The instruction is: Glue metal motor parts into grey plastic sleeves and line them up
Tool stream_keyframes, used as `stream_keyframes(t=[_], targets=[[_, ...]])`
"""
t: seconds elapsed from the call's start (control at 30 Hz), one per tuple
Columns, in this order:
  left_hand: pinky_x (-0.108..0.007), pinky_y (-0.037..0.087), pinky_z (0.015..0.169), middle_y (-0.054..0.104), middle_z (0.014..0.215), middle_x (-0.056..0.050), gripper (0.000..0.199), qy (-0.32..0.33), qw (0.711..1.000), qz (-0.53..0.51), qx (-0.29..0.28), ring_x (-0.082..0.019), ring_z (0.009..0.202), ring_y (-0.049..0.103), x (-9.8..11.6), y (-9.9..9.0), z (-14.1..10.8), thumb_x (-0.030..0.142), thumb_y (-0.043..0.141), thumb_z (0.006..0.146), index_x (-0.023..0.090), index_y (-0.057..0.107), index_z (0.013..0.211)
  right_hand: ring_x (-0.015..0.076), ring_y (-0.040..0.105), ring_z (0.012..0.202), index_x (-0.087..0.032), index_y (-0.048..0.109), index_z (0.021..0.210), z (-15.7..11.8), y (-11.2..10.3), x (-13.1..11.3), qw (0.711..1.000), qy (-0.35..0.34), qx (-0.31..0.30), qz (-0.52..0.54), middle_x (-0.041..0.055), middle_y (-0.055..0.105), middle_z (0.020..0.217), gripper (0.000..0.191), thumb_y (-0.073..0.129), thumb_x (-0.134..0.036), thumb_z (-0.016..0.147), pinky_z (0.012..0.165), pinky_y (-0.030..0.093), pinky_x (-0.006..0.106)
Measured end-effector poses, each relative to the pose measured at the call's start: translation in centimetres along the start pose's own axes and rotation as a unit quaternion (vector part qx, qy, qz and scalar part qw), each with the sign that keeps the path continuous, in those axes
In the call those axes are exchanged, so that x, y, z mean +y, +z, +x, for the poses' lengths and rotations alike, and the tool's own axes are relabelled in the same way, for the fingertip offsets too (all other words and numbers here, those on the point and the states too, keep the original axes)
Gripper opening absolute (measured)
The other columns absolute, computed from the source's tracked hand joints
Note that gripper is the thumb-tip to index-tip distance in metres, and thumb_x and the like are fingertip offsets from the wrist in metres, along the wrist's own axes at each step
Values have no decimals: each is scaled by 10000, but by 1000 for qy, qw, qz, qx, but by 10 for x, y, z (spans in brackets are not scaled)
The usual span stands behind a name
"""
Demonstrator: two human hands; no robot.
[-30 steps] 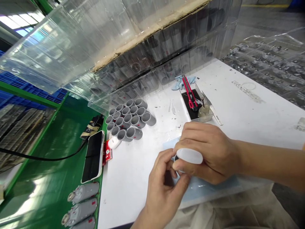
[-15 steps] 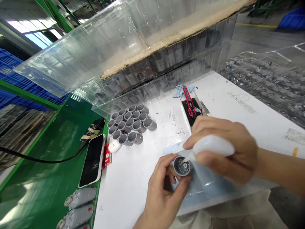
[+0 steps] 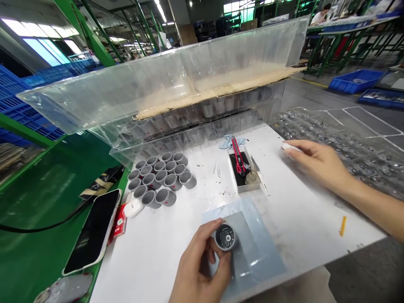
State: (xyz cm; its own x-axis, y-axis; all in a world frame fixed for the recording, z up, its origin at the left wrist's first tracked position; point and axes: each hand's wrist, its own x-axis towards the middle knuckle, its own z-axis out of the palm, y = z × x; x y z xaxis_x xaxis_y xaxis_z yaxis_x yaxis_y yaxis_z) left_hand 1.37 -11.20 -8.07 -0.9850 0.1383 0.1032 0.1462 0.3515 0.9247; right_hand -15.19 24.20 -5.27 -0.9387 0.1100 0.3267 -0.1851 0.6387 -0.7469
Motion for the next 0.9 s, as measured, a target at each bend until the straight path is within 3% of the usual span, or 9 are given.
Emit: stream_keyframes(t=[0.13,0.37,0.5,0.6,0.67,0.7,0.77,0.83,0.9], targets=[[-295,500,738,611,1303,-30,404,15,999,-35,-11,-145,778,584,3,-1,3,299,655,1032,403,550,1408,294,720,1109,-230,713,1268,10,6,24,998,52,-27,1,80,759,1206,448,694,-558,963,1014,532,496],[-268,474,724,630,1224,-2,407,-3,999,-46,-5,-143,813,580,2,-2,3,304,700,1025,426,571,1392,281,703,1144,-245,684,1277,5,-1,20,998,62,-24,22,81,736,1261,475,747,-558,926,1088,515,507],[-250,470,714,630,1153,14,436,16,999,-47,-11,-132,803,571,-3,0,3,273,692,1029,444,551,1405,318,667,1254,-244,625,1356,-2,-10,11,997,32,48,56,110,690,1359,570,774,-538,892,1111,525,540],[-247,459,681,631,1070,9,452,33,998,-51,-5,-135,766,554,-8,1,2,296,705,1027,416,533,1428,365,565,1384,-247,596,1434,-18,-13,-12,983,-30,171,57,147,581,1495,622,793,-459,884,1110,513,553],[-252,460,673,626,1079,3,460,31,998,-50,-3,-137,756,546,-9,1,3,304,730,1014,405,543,1421,338,612,1298,-270,616,1439,-31,-9,-33,971,-94,212,62,130,621,1420,568,782,-409,915,1055,534,501],[-255,463,675,621,1112,-1,455,27,998,-49,-3,-137,757,542,-8,1,3,303,746,1004,404,559,1407,300,669,1157,-277,648,1400,-36,-4,-44,973,-121,188,55,108,677,1303,502,772,-403,930,964,565,455],[-261,463,685,603,1189,-7,440,14,999,-47,-6,-138,784,545,-5,1,4,295,773,990,409,591,1374,218,674,909,-286,694,1319,-41,8,-62,985,-158,70,8,56,718,1114,389,746,-426,961,720,563,356],[-262,449,680,593,1212,-9,443,15,999,-52,-6,-141,804,550,-3,1,5,301,800,981,408,605,1364,186,641,881,-291,704,1295,-40,23,-73,979,-196,-40,-48,28,714,1081,366,724,-474,979,591,504,296],[-267,446,691,592,1208,-13,459,25,998,-61,-3,-144,814,555,-2,3,6,319,821,976,398,606,1374,177,637,957,-291,735,1220,-34,34,-79,965,-239,-81,-63,11,715,1095,298,712,-482,993,589,491,272]])
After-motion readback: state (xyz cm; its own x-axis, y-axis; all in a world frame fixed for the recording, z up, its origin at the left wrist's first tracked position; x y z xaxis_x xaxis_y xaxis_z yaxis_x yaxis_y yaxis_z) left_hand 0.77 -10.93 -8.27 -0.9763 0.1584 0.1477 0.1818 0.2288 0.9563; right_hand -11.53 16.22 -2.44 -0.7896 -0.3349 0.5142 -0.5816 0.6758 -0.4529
